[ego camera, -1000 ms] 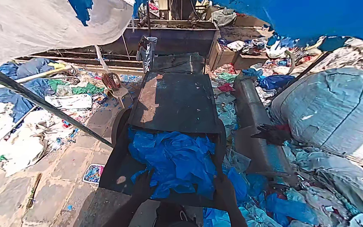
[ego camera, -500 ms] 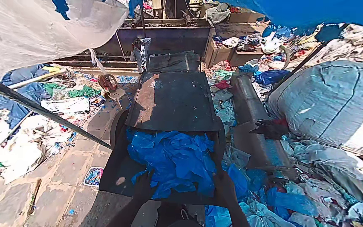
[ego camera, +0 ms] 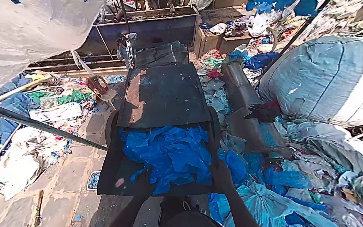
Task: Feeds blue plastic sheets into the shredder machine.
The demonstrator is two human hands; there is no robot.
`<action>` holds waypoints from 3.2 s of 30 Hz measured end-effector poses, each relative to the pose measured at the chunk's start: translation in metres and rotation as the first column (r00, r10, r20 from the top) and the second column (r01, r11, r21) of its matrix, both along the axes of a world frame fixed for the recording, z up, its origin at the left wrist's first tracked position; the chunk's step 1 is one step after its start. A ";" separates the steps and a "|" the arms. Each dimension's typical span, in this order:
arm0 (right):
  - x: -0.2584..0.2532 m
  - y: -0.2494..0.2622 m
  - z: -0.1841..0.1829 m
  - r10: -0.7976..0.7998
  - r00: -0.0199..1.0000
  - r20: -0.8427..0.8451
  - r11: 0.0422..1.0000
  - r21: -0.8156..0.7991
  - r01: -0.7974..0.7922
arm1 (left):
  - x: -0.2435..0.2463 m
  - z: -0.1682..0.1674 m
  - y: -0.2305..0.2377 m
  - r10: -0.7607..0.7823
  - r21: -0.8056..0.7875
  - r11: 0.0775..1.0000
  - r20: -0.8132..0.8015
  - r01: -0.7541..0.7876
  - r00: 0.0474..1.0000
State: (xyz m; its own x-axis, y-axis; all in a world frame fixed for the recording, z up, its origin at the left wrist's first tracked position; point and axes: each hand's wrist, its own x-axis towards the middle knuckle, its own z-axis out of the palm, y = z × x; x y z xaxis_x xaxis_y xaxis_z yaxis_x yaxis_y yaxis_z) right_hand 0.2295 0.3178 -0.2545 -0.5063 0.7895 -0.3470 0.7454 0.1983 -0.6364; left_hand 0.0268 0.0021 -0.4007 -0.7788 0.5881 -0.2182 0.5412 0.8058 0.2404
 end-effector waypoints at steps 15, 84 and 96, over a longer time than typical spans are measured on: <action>-0.001 0.003 0.001 0.004 1.000 0.024 1.000 -0.022 -0.003 | 0.006 0.035 0.005 0.004 -0.015 1.000 0.061 -0.003 0.998; -0.164 -0.164 -0.051 0.517 0.705 0.485 0.721 0.196 -0.664 | -0.048 0.075 -0.029 -0.166 0.359 0.926 0.666 -0.117 0.727; -0.290 -0.315 0.147 0.374 0.517 0.770 0.895 -0.153 -0.419 | -0.150 0.144 -0.051 -0.340 0.526 0.850 0.516 0.022 0.786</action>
State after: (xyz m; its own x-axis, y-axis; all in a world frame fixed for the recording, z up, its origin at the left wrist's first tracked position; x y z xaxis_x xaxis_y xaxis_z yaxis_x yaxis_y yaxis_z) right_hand -0.0605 0.0032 -0.1076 -0.3333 0.6019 -0.7257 0.7772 0.6111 0.1499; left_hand -0.1234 -0.0493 -0.2567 -0.4643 0.8525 -0.2400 0.2946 0.4042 0.8659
